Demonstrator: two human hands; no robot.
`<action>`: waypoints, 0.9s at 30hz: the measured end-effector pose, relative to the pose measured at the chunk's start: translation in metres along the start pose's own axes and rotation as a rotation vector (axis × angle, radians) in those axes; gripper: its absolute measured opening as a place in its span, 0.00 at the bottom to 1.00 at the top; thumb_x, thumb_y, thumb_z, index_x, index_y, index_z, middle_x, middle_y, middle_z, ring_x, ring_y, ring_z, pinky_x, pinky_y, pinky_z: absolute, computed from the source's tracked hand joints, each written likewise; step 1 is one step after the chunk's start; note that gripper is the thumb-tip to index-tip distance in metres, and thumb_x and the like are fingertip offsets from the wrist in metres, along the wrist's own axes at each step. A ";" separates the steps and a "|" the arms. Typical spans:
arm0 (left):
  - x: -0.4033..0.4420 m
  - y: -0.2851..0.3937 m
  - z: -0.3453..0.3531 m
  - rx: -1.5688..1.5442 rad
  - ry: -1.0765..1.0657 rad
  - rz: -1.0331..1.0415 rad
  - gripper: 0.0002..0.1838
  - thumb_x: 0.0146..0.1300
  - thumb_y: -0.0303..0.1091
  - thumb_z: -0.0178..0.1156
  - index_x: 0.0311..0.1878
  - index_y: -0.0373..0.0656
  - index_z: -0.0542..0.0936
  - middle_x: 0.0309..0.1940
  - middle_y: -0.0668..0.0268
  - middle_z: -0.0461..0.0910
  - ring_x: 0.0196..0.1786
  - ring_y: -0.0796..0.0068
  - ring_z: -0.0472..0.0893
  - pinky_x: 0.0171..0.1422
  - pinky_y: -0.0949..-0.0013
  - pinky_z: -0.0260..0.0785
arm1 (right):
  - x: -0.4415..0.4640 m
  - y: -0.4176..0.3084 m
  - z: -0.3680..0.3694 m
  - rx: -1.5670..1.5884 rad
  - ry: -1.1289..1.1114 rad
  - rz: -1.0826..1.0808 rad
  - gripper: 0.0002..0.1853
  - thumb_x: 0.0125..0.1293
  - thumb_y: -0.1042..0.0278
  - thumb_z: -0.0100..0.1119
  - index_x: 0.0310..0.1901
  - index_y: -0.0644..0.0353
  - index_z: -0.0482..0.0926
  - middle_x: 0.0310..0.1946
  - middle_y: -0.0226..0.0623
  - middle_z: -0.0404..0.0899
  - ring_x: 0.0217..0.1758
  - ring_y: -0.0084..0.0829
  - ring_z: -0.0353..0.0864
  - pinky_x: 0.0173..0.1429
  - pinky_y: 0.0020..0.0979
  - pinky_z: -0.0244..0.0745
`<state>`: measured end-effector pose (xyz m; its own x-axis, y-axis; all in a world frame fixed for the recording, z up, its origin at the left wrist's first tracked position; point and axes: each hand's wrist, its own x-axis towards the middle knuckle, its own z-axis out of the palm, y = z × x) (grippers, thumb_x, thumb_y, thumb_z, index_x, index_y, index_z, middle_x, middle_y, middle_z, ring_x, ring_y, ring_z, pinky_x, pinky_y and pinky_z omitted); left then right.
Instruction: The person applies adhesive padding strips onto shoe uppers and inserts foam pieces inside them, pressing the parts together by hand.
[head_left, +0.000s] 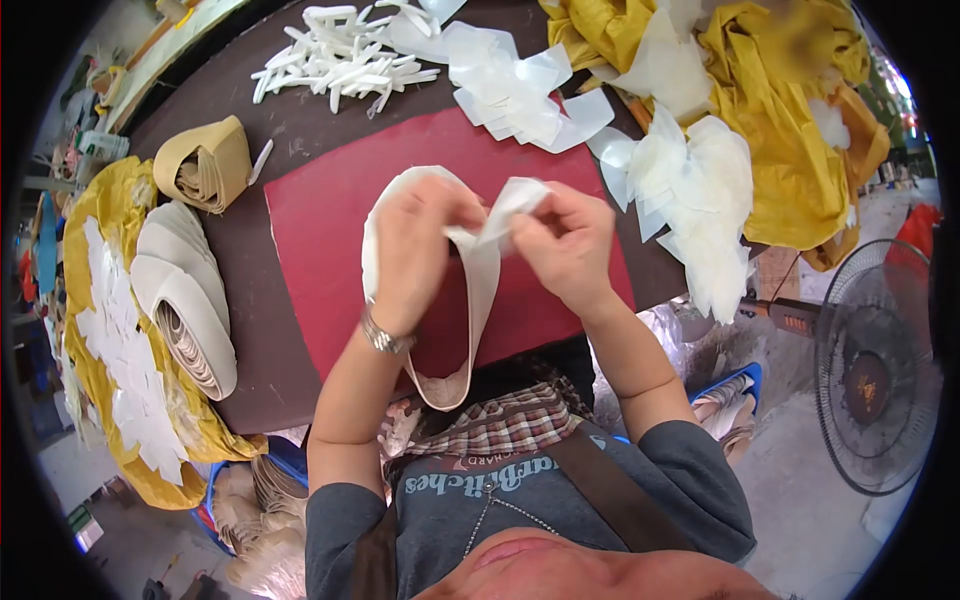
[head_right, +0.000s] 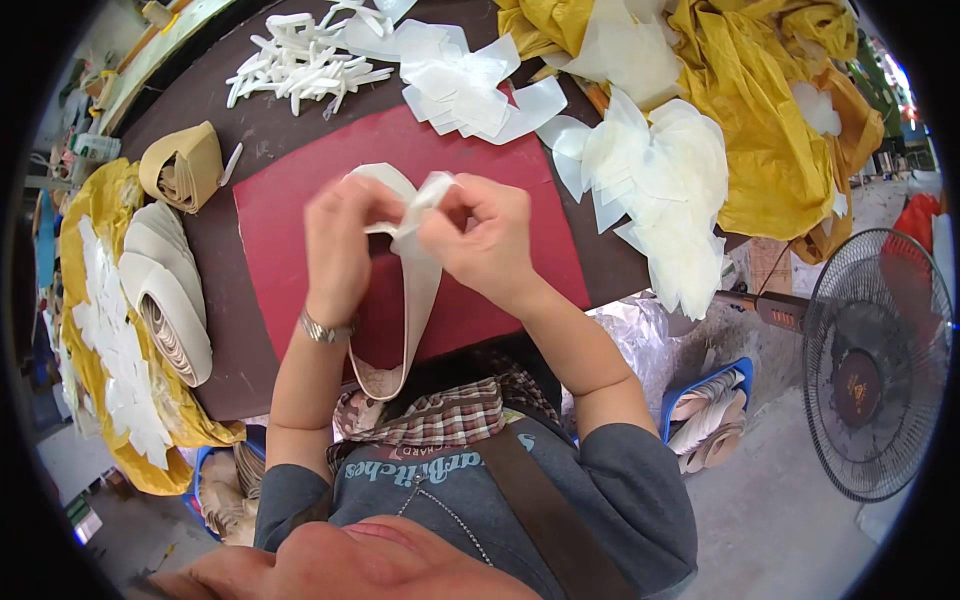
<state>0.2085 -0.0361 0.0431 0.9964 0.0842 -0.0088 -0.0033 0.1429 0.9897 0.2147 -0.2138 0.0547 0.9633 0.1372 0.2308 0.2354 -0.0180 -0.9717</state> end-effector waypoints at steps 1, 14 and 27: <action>0.006 -0.002 -0.010 0.025 0.122 0.044 0.15 0.74 0.36 0.51 0.34 0.36 0.77 0.26 0.69 0.79 0.31 0.83 0.77 0.42 0.76 0.71 | -0.001 0.004 -0.003 -0.045 0.079 -0.117 0.05 0.57 0.78 0.60 0.25 0.67 0.78 0.19 0.26 0.75 0.22 0.10 0.69 0.23 0.19 0.63; -0.012 0.003 0.007 0.179 -0.055 0.179 0.07 0.64 0.28 0.63 0.40 0.34 0.84 0.33 0.64 0.84 0.33 0.79 0.80 0.37 0.74 0.72 | 0.005 0.008 0.009 0.149 -0.119 0.179 0.05 0.61 0.73 0.62 0.30 0.65 0.79 0.20 0.22 0.74 0.24 0.11 0.67 0.25 0.21 0.61; 0.023 0.008 -0.089 -0.388 0.637 0.191 0.08 0.70 0.32 0.58 0.39 0.37 0.81 0.33 0.73 0.80 0.34 0.87 0.75 0.39 0.79 0.67 | -0.002 0.045 -0.177 -0.319 0.318 0.353 0.10 0.61 0.67 0.55 0.24 0.58 0.71 0.19 0.29 0.71 0.24 0.24 0.71 0.31 0.26 0.64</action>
<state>0.2235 0.0546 0.0377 0.7349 0.6771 -0.0397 -0.3168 0.3945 0.8626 0.2468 -0.3906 0.0192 0.9704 -0.2354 -0.0540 -0.1284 -0.3136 -0.9408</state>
